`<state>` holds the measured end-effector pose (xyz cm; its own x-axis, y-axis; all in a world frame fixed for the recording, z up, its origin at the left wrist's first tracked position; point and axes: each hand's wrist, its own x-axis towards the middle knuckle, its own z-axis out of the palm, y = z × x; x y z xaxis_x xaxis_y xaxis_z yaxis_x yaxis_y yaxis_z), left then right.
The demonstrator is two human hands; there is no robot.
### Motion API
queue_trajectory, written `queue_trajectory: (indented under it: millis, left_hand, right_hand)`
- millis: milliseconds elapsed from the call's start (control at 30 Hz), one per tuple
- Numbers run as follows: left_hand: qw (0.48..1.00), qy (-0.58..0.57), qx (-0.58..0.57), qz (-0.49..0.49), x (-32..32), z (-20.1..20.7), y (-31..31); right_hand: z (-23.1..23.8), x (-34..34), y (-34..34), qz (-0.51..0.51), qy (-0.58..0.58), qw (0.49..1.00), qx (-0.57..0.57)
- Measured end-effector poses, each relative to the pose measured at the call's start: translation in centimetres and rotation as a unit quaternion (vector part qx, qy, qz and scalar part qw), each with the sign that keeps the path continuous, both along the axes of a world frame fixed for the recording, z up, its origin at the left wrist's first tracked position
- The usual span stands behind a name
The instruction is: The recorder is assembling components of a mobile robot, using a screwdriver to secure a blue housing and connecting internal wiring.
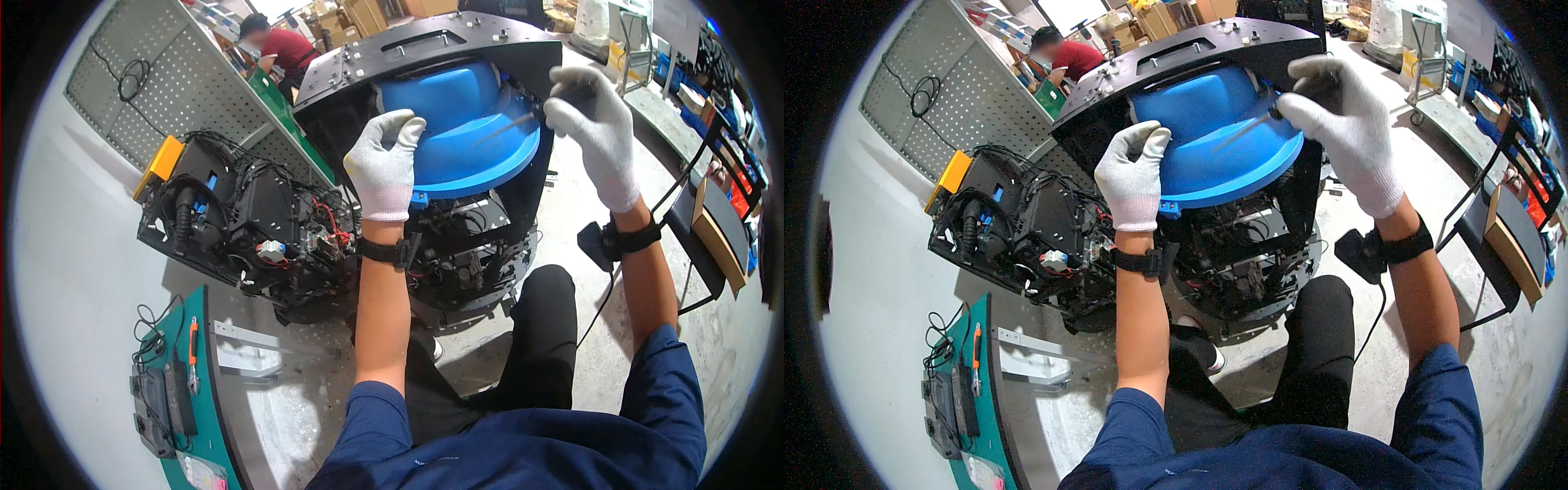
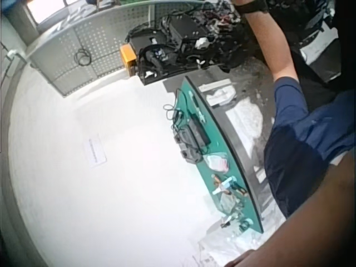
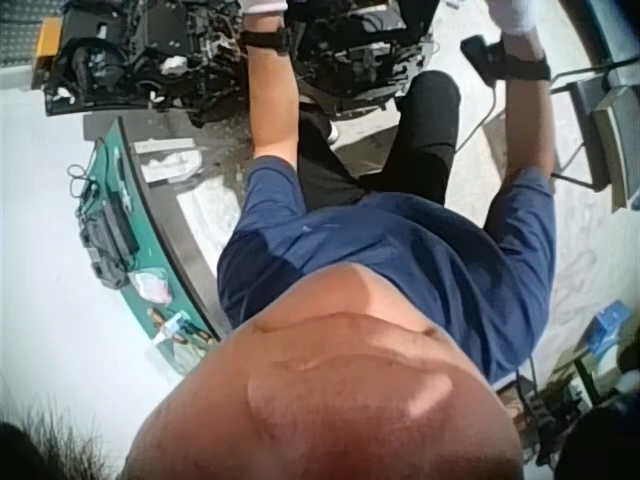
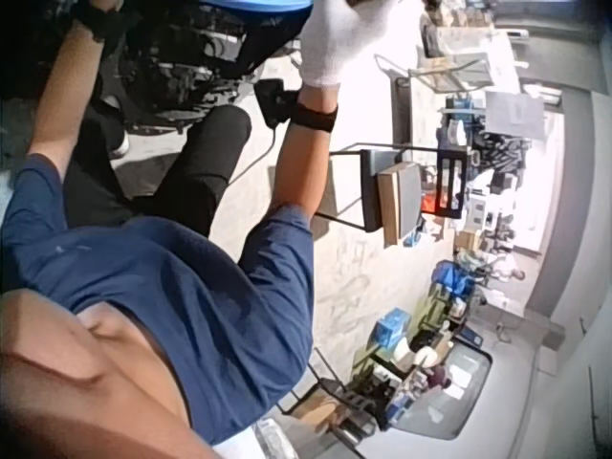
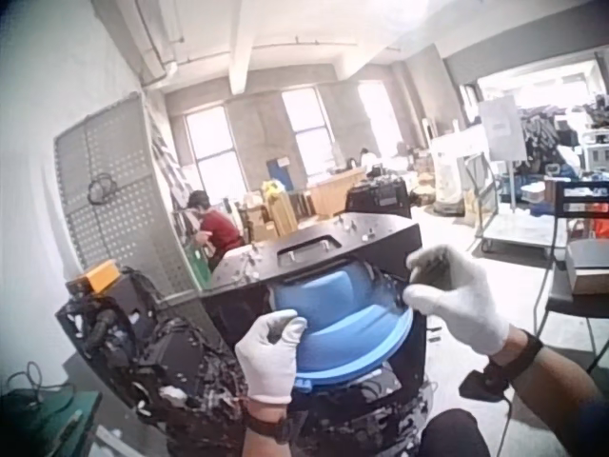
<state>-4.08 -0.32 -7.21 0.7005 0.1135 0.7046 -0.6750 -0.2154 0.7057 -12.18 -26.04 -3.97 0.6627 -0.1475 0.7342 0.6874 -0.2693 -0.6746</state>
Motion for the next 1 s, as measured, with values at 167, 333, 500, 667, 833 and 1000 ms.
queue_trajectory:
  millis: [167,333,500,667,833,1000]
  left_hand:
    - [0.996,-0.061,0.072,0.007,1.0,-0.1,0.1]
    - [0.988,-0.061,0.141,-0.007,0.7,0.8,0.8]
    - [0.994,-0.008,0.108,-0.011,0.0,1.3,0.1]
    - [0.961,-0.141,0.23,0.067,0.7,1.4,0.2]
    - [0.954,-0.183,0.218,0.099,0.9,0.4,0.1]
    - [0.976,-0.145,0.153,0.047,0.9,-0.1,-0.1]
  right_hand:
    - [1.9,3.1,0.7,-0.106,-0.167,0.978,-0.063]
    - [3.7,4.5,3.5,-0.135,-0.145,0.979,-0.043]
    - [5.0,6.4,5.5,-0.112,-0.141,0.982,-0.054]
    - [6.0,8.8,6.0,-0.087,-0.291,0.947,-0.101]
    - [5.4,8.6,4.7,-0.075,-0.159,0.981,-0.08]
    - [5.5,8.2,4.1,-0.103,-0.173,0.976,-0.08]
